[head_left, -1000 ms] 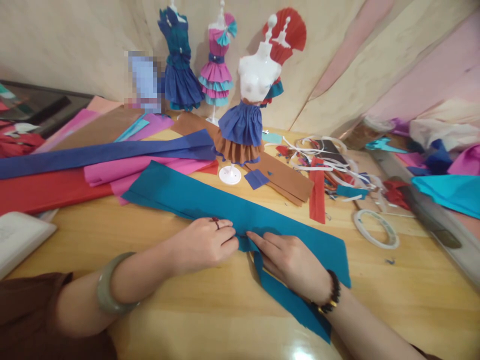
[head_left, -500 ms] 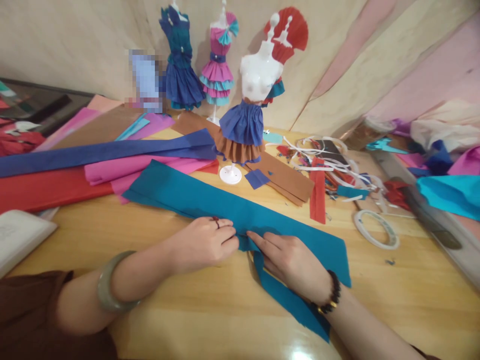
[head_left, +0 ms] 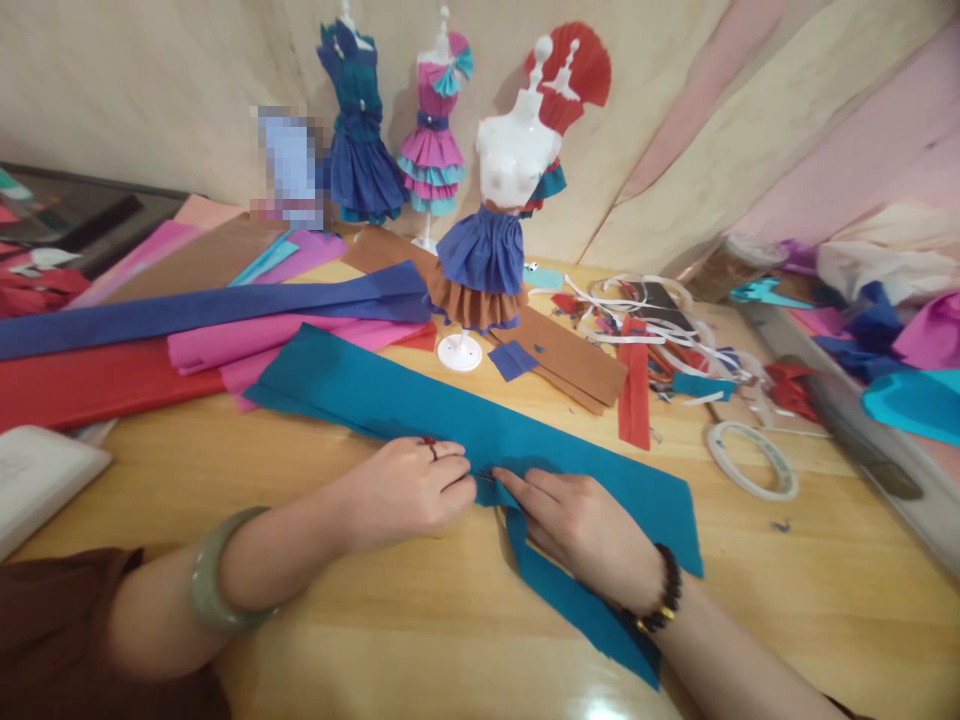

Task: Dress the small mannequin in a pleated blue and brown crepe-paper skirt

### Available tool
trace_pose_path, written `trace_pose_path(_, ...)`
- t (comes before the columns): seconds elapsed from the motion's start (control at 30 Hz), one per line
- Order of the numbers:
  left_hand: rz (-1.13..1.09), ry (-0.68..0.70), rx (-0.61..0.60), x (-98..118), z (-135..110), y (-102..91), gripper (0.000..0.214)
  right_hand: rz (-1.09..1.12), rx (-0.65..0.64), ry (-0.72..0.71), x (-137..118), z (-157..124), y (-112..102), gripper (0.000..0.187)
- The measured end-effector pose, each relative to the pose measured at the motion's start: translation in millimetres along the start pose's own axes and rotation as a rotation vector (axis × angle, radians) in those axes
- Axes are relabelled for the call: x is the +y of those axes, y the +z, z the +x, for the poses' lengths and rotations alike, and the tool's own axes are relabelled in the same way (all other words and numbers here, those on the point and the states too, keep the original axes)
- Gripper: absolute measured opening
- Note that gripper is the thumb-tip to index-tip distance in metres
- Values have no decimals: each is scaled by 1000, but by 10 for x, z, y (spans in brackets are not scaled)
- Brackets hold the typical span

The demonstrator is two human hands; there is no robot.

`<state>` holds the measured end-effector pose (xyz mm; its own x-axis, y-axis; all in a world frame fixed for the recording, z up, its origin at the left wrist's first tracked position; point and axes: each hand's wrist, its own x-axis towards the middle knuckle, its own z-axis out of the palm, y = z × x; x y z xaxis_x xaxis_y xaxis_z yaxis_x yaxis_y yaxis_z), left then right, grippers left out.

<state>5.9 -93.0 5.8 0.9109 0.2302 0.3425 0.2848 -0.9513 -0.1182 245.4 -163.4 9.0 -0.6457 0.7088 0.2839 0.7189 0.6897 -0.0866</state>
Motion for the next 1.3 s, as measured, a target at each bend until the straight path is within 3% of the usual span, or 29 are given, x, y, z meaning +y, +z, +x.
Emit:
trace_pose_path(0.23,-13,55,-26,-50,30,-53,17,37,1,69,13,-25,21,33)
trace_pose_path(0.47,-63,-60,-58,-151,31,-25,10,97,-39,130,206,-171,-1,35)
trace_pose_path(0.6,-76,-51,-91,-148,22,12,12,107,-33,131,235,-185,0,34)
trace_pose_path(1.3,-51,-10,39,-103,1,43,21,90,-18,118,159,-129,5,34)
